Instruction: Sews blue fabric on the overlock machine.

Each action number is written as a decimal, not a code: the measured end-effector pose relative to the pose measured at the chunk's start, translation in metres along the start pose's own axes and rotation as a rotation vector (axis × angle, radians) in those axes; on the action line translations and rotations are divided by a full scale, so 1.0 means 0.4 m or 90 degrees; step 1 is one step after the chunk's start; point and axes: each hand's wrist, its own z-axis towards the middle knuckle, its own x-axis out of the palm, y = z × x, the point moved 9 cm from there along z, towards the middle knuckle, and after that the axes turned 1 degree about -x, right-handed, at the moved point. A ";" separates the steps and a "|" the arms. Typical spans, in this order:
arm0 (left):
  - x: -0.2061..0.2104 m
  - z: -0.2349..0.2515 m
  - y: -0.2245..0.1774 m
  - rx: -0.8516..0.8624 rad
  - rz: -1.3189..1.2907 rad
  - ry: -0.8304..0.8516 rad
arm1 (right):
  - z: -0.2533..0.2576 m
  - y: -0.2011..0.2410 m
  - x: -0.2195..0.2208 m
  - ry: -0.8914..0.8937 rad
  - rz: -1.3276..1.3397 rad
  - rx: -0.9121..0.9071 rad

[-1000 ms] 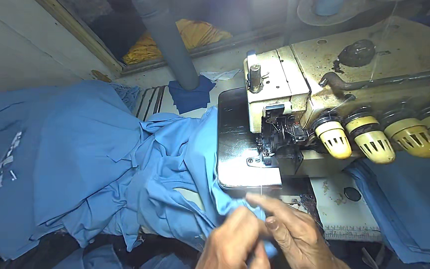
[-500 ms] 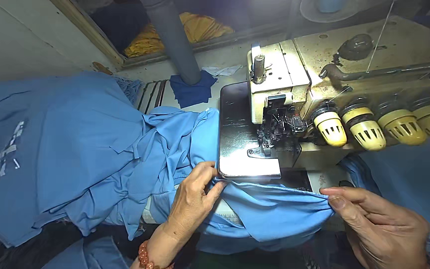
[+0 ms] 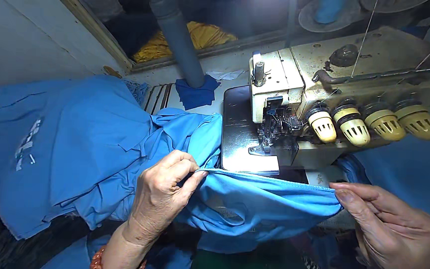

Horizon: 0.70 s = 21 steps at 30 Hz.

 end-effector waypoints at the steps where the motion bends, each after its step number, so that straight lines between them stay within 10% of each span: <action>1: 0.009 -0.005 0.007 -0.014 -0.017 0.027 | 0.001 0.003 -0.004 0.001 0.002 -0.002; 12: 0.001 0.003 -0.036 0.020 -0.040 0.019 | 0.004 0.010 -0.035 -0.007 0.000 0.013; 17: 0.140 -0.021 -0.260 0.092 -0.267 0.303 | -0.016 0.161 0.100 0.198 0.168 -0.055; 21: 0.099 0.034 -0.354 0.135 -0.342 0.108 | -0.036 0.170 0.145 0.187 0.248 0.005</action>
